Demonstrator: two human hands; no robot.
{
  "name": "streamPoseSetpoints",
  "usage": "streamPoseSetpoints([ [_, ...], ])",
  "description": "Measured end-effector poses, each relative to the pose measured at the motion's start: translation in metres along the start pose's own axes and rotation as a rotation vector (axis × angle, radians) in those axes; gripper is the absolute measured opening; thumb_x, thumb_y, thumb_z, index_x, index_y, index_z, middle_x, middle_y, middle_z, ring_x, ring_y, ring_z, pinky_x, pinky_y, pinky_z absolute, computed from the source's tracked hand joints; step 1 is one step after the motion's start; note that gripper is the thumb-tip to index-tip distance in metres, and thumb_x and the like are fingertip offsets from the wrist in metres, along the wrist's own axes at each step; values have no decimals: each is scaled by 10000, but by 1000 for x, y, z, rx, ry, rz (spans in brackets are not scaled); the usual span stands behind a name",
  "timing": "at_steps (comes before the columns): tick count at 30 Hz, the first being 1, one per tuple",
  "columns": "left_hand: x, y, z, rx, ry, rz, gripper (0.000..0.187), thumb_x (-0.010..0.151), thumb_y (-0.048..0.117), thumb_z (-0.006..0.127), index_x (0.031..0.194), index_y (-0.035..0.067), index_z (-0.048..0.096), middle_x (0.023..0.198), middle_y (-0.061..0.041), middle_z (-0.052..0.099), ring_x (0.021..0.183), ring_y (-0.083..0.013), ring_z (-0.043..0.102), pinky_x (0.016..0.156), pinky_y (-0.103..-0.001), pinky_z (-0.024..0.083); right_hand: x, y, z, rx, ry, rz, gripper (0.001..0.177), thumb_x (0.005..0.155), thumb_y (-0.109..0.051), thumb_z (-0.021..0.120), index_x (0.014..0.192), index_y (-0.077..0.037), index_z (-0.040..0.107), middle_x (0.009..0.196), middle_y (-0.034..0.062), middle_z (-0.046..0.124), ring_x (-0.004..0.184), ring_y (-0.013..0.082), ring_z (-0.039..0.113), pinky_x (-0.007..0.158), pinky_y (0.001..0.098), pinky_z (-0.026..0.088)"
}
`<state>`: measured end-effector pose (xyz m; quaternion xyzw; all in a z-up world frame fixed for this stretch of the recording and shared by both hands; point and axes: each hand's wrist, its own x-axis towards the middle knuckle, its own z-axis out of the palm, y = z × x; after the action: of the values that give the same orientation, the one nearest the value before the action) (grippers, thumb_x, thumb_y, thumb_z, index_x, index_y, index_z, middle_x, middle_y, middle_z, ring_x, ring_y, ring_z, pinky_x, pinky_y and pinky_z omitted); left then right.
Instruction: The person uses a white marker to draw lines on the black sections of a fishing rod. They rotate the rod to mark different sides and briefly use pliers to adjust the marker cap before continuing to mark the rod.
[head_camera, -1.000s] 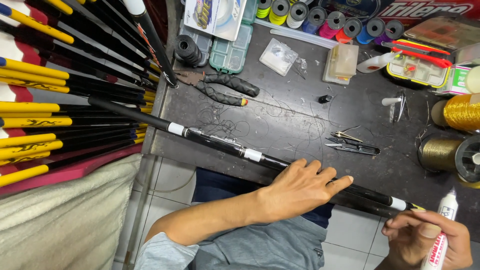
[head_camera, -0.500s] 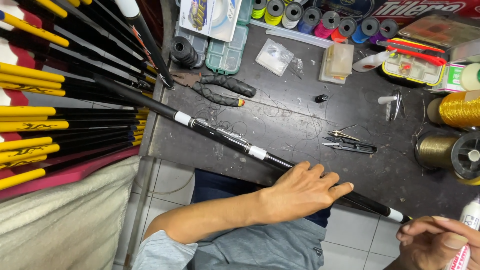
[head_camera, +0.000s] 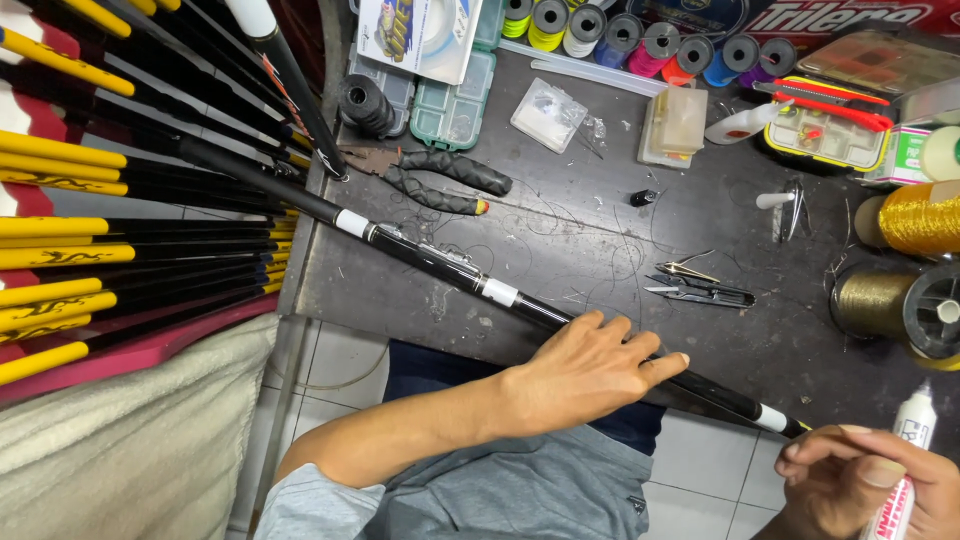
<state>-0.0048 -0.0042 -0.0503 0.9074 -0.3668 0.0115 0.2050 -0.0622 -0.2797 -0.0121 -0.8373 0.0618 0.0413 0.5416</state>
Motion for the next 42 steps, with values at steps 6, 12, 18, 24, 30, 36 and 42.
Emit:
streamPoseSetpoints([
  [6, 1, -3, 1, -10, -4, -22, 455, 789, 49, 512, 1224, 168, 449, 841, -39, 549, 666, -247, 535, 537, -354, 403, 0, -22, 51, 1, 293, -136, 422, 1015, -313, 371, 1071, 104, 351, 743, 246, 468, 581, 263, 496, 535, 309, 446],
  [12, 2, -6, 6, -15, 21, -25, 446, 787, 56, 520, 1215, 170, 465, 840, -38, 556, 670, -249, 537, 534, -352, 402, 5, -9, 19, -10, 66, -5, 398, 913, -298, 415, 1013, 82, 472, 696, 214, 557, 557, 268, 590, 528, 318, 524],
  [18, 4, -10, 3, -6, 34, -23, 457, 763, 36, 545, 1199, 153, 477, 834, -34, 556, 657, -236, 542, 516, -345, 405, 9, -20, 67, 11, 400, -279, 453, 996, -301, 393, 1004, 151, 388, 656, 237, 447, 485, 235, 447, 500, 301, 424],
  [24, 12, -22, -11, 50, 102, -30, 385, 751, 6, 557, 1122, 94, 500, 794, -59, 539, 642, -240, 523, 535, -344, 389, 28, -20, 76, 138, 495, -270, 677, 925, -593, 302, 1056, 70, 341, 522, 212, 391, 357, 203, 371, 336, 255, 300],
  [30, 22, -35, -24, 165, 136, -48, 489, 619, -30, 567, 1084, 114, 519, 791, -40, 522, 630, -211, 494, 523, -315, 390, 59, -16, 68, 436, 399, -161, 888, 648, -811, 377, 1098, -54, 490, 598, 105, 482, 414, 138, 475, 359, 196, 420],
  [36, 27, -48, -22, 135, 62, -80, 625, 525, -53, 600, 1125, 87, 497, 840, -86, 529, 692, -249, 515, 644, -370, 422, 93, 6, 53, 281, 306, -427, 641, 866, -529, 449, 1125, 57, 461, 811, 177, 538, 574, 181, 541, 521, 218, 480],
  [42, 28, -54, -23, 167, 90, -105, 472, 603, -10, 590, 1063, 75, 528, 767, -79, 511, 662, -236, 476, 584, -339, 387, 102, -31, 66, -276, 265, -508, 487, 941, -390, 332, 1097, 42, 494, 888, 137, 610, 890, 237, 558, 869, 322, 416],
])
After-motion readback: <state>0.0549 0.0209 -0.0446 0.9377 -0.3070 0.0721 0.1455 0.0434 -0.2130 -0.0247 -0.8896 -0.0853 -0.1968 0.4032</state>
